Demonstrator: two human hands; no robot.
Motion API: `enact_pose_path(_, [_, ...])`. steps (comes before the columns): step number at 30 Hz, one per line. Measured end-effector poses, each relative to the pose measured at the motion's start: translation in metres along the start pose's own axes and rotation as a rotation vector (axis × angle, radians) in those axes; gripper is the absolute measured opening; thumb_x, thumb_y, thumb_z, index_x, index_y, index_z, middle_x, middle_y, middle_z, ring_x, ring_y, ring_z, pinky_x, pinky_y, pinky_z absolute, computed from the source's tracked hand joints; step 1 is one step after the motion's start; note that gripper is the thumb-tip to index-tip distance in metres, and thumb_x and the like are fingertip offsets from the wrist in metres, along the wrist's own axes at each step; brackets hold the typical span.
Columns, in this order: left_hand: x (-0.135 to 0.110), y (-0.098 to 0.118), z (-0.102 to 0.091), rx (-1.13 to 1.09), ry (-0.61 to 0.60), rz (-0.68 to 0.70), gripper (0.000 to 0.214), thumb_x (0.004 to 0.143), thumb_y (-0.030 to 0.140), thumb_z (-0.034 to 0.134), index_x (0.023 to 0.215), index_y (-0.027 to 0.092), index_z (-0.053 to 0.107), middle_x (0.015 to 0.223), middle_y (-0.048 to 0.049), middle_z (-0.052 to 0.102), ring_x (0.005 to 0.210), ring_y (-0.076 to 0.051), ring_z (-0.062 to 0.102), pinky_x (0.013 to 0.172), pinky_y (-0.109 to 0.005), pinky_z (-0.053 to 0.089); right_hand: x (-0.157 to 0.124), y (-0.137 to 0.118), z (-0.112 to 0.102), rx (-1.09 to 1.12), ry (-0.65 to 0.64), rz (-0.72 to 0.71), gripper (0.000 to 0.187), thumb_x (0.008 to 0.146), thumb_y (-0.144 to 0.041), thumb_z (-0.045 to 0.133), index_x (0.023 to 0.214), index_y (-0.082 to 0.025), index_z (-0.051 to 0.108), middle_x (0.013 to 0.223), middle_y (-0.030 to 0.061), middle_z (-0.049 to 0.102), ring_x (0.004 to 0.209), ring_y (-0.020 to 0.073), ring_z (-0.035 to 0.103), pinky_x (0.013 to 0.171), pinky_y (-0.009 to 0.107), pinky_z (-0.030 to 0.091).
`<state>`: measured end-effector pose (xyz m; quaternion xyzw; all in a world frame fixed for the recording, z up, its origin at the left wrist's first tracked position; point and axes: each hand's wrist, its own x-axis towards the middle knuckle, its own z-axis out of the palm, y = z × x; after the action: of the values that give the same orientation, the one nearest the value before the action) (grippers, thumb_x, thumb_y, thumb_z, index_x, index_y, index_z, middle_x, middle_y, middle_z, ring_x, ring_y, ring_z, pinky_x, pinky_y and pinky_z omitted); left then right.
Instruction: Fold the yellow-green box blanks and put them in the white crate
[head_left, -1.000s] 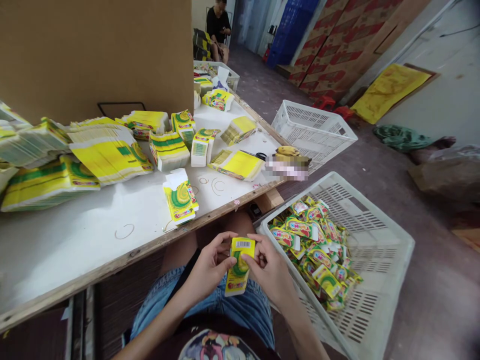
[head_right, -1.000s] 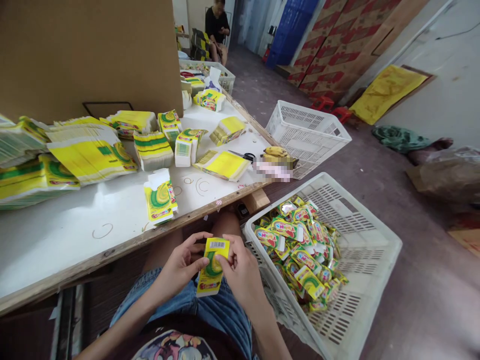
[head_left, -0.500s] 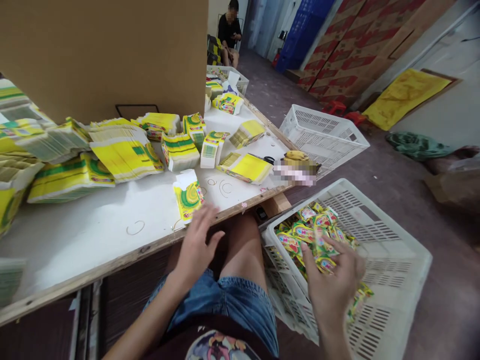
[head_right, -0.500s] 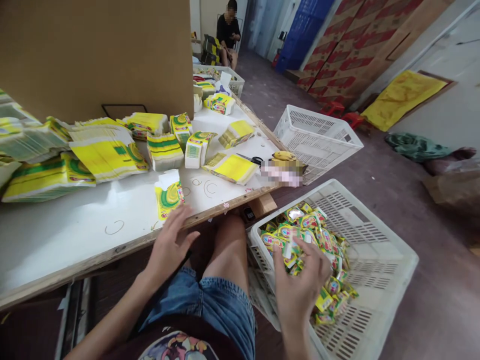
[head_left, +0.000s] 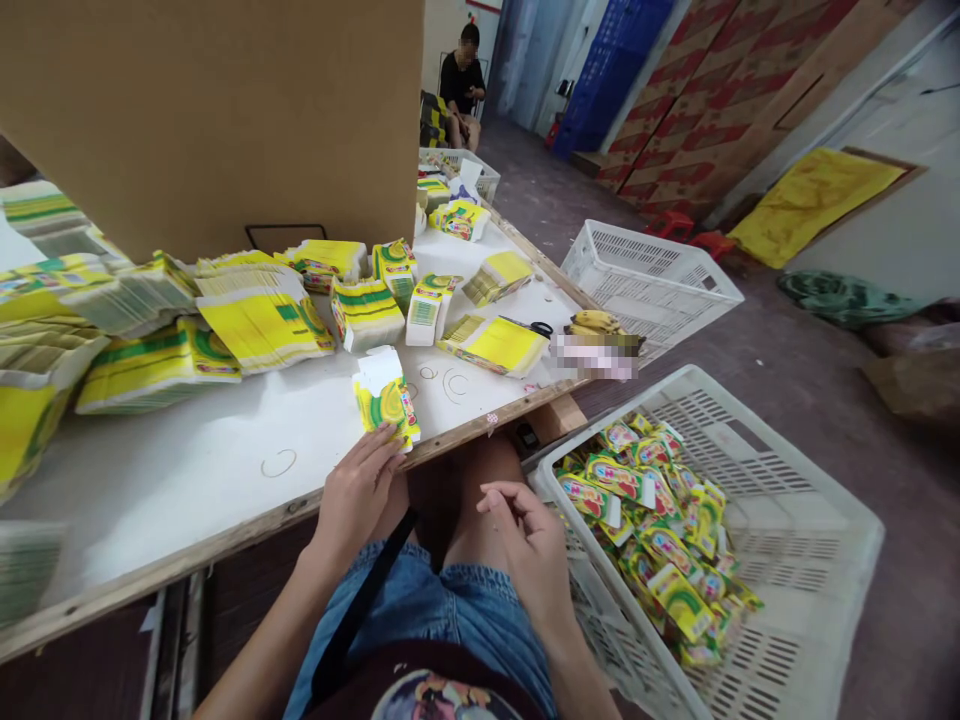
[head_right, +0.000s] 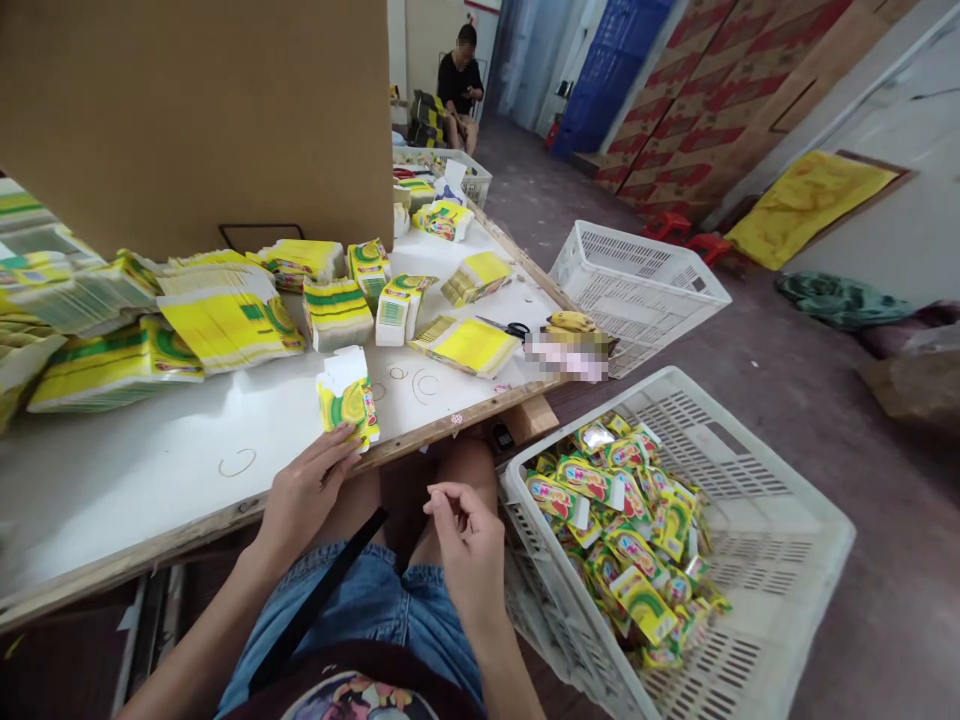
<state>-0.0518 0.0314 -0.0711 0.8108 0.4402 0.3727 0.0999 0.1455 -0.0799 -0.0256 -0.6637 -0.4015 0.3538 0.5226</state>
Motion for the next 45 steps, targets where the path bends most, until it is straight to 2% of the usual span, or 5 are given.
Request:
enact_pose_path(10, [-0.040,0.061,0.019,-0.535,-0.060,0.426,0.040,0.093,0.005,0.053,0.130,0.018,0.063,0.123,-0.0114,0.074,0.127,-0.022,0.061,0.114,-0.042,0.046,0.001,0.028,0.009,0.455,0.043,0.277,0.040,0.077,-0.048,0.077,0.104,-0.018,0.075,0.088,0.0058,0.077,0.067,0.0168,0.062,0.060,0.026,0.047])
enact_pose_path(17, [-0.023,0.085,0.025,-1.269,-0.234,-0.490,0.052,0.093,0.035,0.062,0.142,0.022,0.054,0.149,-0.0142,0.054,0.138,-0.031,0.050,0.116,-0.047,0.040,-0.015,0.032,-0.004,0.569,0.094,0.333,0.043,0.072,-0.041,0.083,0.106,-0.023,0.064,0.095,0.0059,0.077,0.085,0.0243,0.072,0.074,0.035,0.056])
enact_pose_path(22, [-0.013,0.091,0.025,-1.723,-0.540,-0.725,0.057,0.081,0.053,0.072,0.126,0.019,0.069,0.131,-0.0151,0.069,0.122,-0.035,0.062,0.107,-0.046,0.047,-0.021,0.033,0.000,0.522,0.018,0.293,0.032,0.076,-0.042,0.081,0.096,-0.021,0.069,0.093,0.0055,0.076,0.084,0.0208,0.070,0.078,0.032,0.055])
enact_pose_path(36, [-0.022,0.092,0.039,-1.347,-0.347,-0.776,0.049,0.084,0.039,0.073,0.124,0.018,0.055,0.101,-0.0080,0.075,0.094,-0.023,0.070,0.082,-0.031,0.053,-0.022,0.036,-0.005,0.225,0.104,0.211,0.032,0.080,-0.045,0.075,0.092,-0.018,0.064,0.085,0.0055,0.073,0.071,0.0201,0.066,0.064,0.030,0.053])
enact_pose_path(45, [-0.017,0.085,0.018,-1.488,-0.640,-0.609,0.066,0.087,0.032,0.070,0.141,0.025,0.033,0.107,-0.0083,0.071,0.095,-0.022,0.070,0.083,-0.034,0.052,-0.015,0.014,-0.039,0.235,-0.170,0.087,0.058,0.085,-0.037,0.071,0.138,-0.025,0.050,0.113,0.0086,0.071,0.094,0.0245,0.069,0.082,0.034,0.055])
